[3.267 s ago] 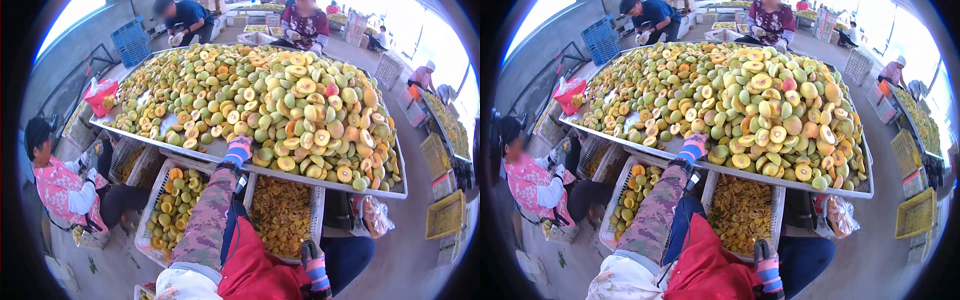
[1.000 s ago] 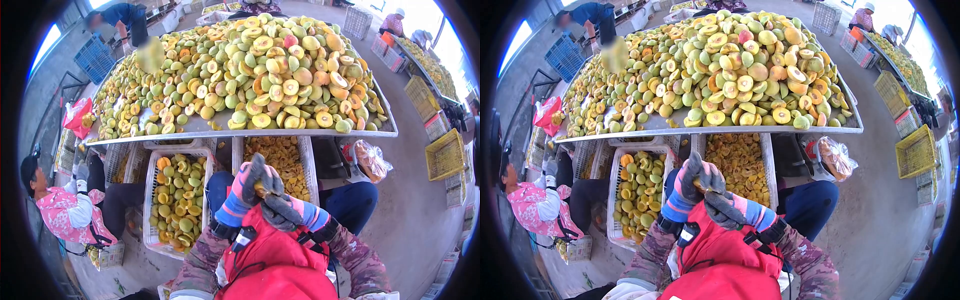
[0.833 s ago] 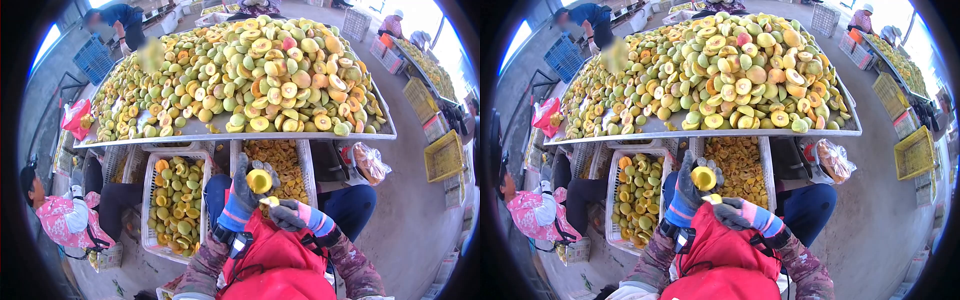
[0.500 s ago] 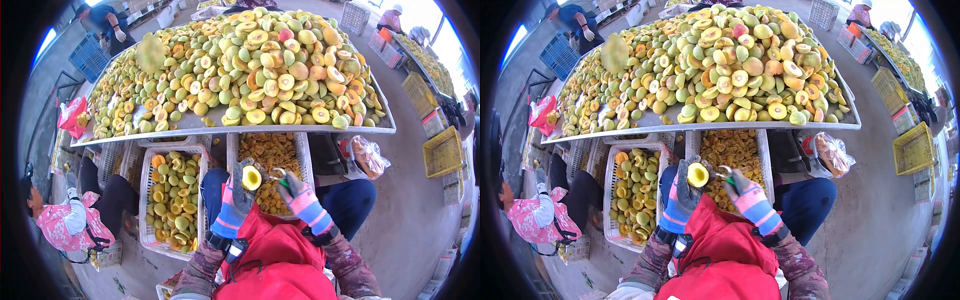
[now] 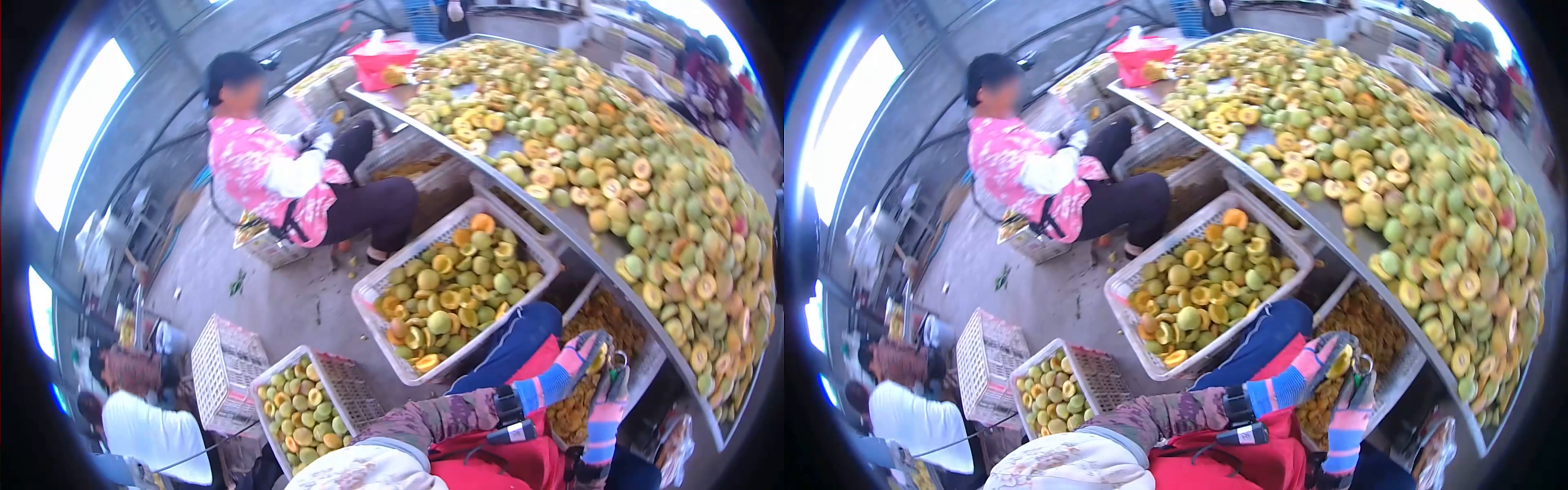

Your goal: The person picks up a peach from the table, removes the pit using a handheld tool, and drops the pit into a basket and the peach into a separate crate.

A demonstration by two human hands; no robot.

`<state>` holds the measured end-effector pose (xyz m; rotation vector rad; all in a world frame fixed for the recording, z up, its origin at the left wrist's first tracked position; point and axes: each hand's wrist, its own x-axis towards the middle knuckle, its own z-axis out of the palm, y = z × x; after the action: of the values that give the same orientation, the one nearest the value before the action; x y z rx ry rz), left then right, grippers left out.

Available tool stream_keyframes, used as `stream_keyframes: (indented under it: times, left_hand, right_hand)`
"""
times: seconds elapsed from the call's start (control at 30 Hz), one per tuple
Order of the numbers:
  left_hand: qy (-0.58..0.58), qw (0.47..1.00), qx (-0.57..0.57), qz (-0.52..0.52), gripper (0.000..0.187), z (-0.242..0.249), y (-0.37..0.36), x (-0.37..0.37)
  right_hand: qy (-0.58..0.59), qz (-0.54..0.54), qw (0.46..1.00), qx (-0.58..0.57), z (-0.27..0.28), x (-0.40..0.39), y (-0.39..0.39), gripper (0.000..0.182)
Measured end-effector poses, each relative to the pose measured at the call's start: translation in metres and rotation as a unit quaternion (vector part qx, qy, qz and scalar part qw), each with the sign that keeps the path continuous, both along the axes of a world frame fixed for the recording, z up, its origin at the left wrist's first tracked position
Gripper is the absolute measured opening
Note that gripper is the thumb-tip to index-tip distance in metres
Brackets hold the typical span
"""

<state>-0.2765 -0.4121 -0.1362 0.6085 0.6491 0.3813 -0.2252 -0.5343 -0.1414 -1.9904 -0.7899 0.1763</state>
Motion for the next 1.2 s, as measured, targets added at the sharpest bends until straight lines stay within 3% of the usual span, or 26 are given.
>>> stream_keyframes:
  times: [0.13, 0.2, 0.23, 0.27, 0.3, 0.33, 0.37, 0.4, 0.43, 0.47, 0.5, 0.53, 0.57, 0.6, 0.63, 0.67, 0.7, 0.73, 0.77, 0.87, 0.93, 0.97, 1.03, 1.1, 1.13, 1.2]
  left_hand:
    - [-0.060, 0.992, 0.108, -0.028, 0.035, -0.037, 0.012, 0.001]
    - [0.041, 0.983, 0.179, 0.025, 0.035, -0.057, 0.007, 0.003]
    - [0.083, 0.919, 0.377, 0.074, 0.031, -0.079, 0.003, 0.003]
    - [0.082, 0.922, 0.372, 0.068, 0.031, -0.058, 0.006, -0.007]
    - [0.161, 0.900, 0.401, 0.050, 0.026, -0.013, 0.015, -0.022]
    - [0.230, 0.874, 0.427, 0.017, 0.022, 0.013, 0.011, -0.029]
    - [0.127, 0.878, 0.457, 0.065, 0.024, -0.061, 0.019, -0.031]
    - [0.016, 0.968, 0.249, 0.027, 0.023, 0.004, 0.040, -0.049]
    - [0.236, 0.835, 0.494, -0.049, 0.022, 0.010, 0.063, -0.067]
    - [0.407, 0.586, 0.695, -0.096, 0.022, 0.007, 0.094, -0.080]
    - [0.295, 0.709, 0.635, 0.081, 0.023, -0.066, 0.137, -0.109]
    - [0.264, 0.682, 0.655, 0.193, 0.024, -0.045, 0.152, -0.114]
    - [0.302, 0.760, 0.562, 0.120, 0.028, -0.064, 0.191, -0.126]
    - [0.436, 0.515, 0.735, 0.069, 0.033, -0.061, 0.201, -0.129]
    - [0.396, 0.522, 0.748, 0.110, 0.034, -0.051, 0.207, -0.111]
    - [0.357, 0.526, 0.758, 0.146, 0.035, -0.040, 0.215, -0.094]
    - [0.300, 0.560, 0.764, 0.110, 0.038, -0.016, 0.213, -0.068]
    - [0.240, 0.594, 0.764, 0.078, 0.040, 0.008, 0.212, -0.028]
    - [0.215, 0.582, 0.783, 0.046, 0.043, 0.018, 0.213, 0.011]
    - [0.193, 0.527, 0.825, -0.072, 0.048, 0.008, 0.219, 0.135]
    - [0.290, 0.476, 0.823, -0.113, 0.058, -0.008, 0.214, 0.194]
    - [0.282, 0.477, 0.826, -0.107, 0.058, -0.010, 0.216, 0.211]
    - [0.421, 0.489, 0.750, -0.144, 0.068, -0.005, 0.215, 0.234]
    - [0.384, 0.448, 0.795, -0.142, 0.078, -0.015, 0.228, 0.213]
    - [0.364, 0.412, 0.824, -0.139, 0.080, -0.018, 0.235, 0.203]
    - [0.377, 0.430, 0.786, -0.235, 0.080, -0.011, 0.243, 0.189]
  right_hand:
    - [-0.021, 0.053, 0.995, -0.077, 0.020, -0.011, 0.019, 0.033]
    - [-0.021, 0.057, 0.994, -0.088, 0.018, -0.012, 0.028, 0.032]
    - [-0.026, 0.045, 0.991, -0.120, 0.013, -0.010, 0.033, 0.033]
    - [-0.030, 0.026, 0.987, -0.156, 0.006, -0.007, 0.032, 0.034]
    - [-0.203, 0.030, 0.941, -0.270, -0.031, 0.012, 0.021, 0.033]
    - [-0.358, 0.029, 0.849, -0.388, -0.075, 0.034, 0.002, 0.033]
    - [-0.198, -0.046, 0.921, -0.332, -0.091, 0.050, -0.007, 0.032]
    - [-0.074, -0.153, 0.973, -0.156, -0.112, 0.054, -0.018, 0.034]
    - [-0.227, -0.104, 0.947, -0.201, -0.160, 0.064, -0.052, 0.038]
    - [-0.184, 0.039, 0.816, -0.547, -0.120, 0.050, -0.062, 0.044]
    - [-0.141, 0.099, 0.780, -0.602, -0.134, 0.049, -0.078, 0.050]
    - [-0.087, 0.118, 0.799, -0.583, -0.137, 0.046, -0.091, 0.047]
    - [0.024, -0.001, 0.834, -0.551, -0.164, 0.039, -0.107, 0.047]
    - [-0.105, 0.075, 0.822, -0.555, -0.159, 0.029, -0.119, 0.045]
    - [0.023, -0.071, 0.916, -0.395, -0.170, 0.027, -0.121, 0.045]
    - [0.155, -0.207, 0.944, -0.206, -0.182, 0.023, -0.121, 0.044]
    - [0.163, -0.207, 0.942, -0.208, -0.182, 0.015, -0.122, 0.044]
    - [0.062, -0.184, 0.957, -0.217, -0.165, 0.008, -0.118, 0.041]
    - [-0.049, -0.159, 0.961, -0.220, -0.147, 0.011, -0.110, 0.039]
    - [0.046, -0.137, 0.987, -0.076, -0.057, 0.008, -0.074, 0.024]
    - [-0.040, -0.157, 0.986, -0.027, -0.066, -0.004, -0.075, 0.018]
    - [-0.008, -0.150, 0.989, 0.001, -0.072, -0.008, -0.081, 0.018]
    - [0.017, -0.146, 0.989, 0.033, -0.047, -0.014, -0.081, 0.017]
    - [0.285, -0.165, 0.944, 0.023, -0.031, -0.027, -0.086, 0.017]
    - [0.284, -0.160, 0.945, 0.031, -0.035, -0.027, -0.086, 0.017]
    - [0.172, -0.119, 0.977, 0.035, -0.047, -0.023, -0.085, 0.014]
